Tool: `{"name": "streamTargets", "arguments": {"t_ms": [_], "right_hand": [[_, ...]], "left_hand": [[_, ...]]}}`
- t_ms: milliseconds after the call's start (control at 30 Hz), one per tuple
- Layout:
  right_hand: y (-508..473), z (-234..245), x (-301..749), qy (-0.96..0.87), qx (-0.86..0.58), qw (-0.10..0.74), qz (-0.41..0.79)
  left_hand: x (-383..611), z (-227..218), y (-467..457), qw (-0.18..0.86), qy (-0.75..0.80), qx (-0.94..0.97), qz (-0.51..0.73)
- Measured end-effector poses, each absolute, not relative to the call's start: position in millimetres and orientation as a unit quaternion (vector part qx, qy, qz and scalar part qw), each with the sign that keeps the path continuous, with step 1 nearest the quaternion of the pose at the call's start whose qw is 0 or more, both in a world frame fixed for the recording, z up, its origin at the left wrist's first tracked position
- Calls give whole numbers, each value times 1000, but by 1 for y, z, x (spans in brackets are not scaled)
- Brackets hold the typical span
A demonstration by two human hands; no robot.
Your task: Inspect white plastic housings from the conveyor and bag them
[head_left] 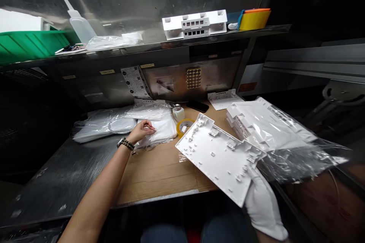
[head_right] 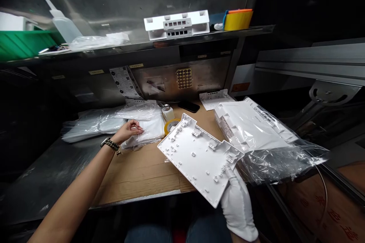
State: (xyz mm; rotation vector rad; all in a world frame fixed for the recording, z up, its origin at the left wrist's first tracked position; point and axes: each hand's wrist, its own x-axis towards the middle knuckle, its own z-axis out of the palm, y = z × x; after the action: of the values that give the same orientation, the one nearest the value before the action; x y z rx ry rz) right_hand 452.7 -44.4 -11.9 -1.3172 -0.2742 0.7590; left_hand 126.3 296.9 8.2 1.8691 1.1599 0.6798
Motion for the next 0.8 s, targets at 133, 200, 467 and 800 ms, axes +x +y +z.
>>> {"name": "streamTargets", "arguments": {"t_ms": [133,200,467,800], "right_hand": [[-7,-4,402,-201,-607,696,326],[17,-3,374,-256,-611,692,287],[63,-17,321,-379,-618,663,187],[62,-21,333,-307,-675,631,228]], "left_hand": [[135,4,292,350,454,773,272],[139,2,290,310,449,794,268],[139,6,290,202,416,861,212],[138,54,302,53,451,856,246]]}}
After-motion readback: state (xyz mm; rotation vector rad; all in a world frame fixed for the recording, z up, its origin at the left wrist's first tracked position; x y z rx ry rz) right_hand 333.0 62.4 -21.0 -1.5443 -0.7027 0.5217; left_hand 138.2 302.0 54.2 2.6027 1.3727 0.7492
